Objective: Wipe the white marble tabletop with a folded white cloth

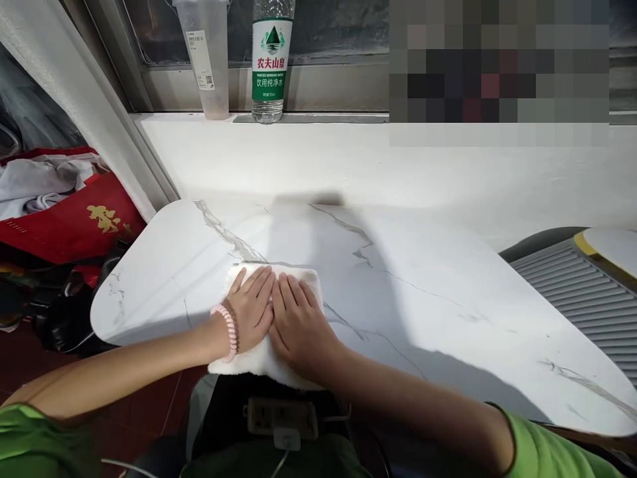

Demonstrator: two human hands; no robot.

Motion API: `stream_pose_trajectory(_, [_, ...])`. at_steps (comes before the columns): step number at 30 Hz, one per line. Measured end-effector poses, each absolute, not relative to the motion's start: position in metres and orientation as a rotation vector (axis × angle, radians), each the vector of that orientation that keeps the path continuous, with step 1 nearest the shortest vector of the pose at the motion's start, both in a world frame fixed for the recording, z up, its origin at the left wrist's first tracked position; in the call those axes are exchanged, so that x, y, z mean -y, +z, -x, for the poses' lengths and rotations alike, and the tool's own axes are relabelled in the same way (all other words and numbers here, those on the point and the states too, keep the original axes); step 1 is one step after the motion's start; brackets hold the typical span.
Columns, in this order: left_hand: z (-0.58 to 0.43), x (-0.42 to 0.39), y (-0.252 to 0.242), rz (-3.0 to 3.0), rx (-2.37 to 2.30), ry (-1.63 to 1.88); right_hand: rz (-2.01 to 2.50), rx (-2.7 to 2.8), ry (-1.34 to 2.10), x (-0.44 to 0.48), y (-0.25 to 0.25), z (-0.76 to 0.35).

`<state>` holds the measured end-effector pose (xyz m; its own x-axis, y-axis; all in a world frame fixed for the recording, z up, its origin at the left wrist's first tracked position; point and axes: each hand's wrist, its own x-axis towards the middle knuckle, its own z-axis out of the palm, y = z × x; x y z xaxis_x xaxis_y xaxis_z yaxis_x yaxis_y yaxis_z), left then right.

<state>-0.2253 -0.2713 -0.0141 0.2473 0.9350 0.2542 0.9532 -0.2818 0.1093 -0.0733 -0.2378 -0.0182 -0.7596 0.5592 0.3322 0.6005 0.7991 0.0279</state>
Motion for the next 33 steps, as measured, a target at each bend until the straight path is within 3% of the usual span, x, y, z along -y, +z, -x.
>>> stream_pose_trajectory(12, [0.305,0.086,0.003,2.301,2.145,-0.231,1.007,2.528,0.055,0.064,-0.013,0.17])
stream_pose_trajectory(17, [0.313,0.061,0.003,2.275,2.174,-0.24,1.072,2.523,0.038,0.042,-0.012,0.181])
stream_pose_trajectory(23, [0.305,0.103,-0.003,2.257,2.161,-0.192,0.951,2.545,0.042,0.076,-0.017,0.165])
stream_pose_trajectory(33, [0.32,0.271,-0.011,2.291,2.018,-0.241,0.778,2.584,0.077,0.228,-0.012,0.161])
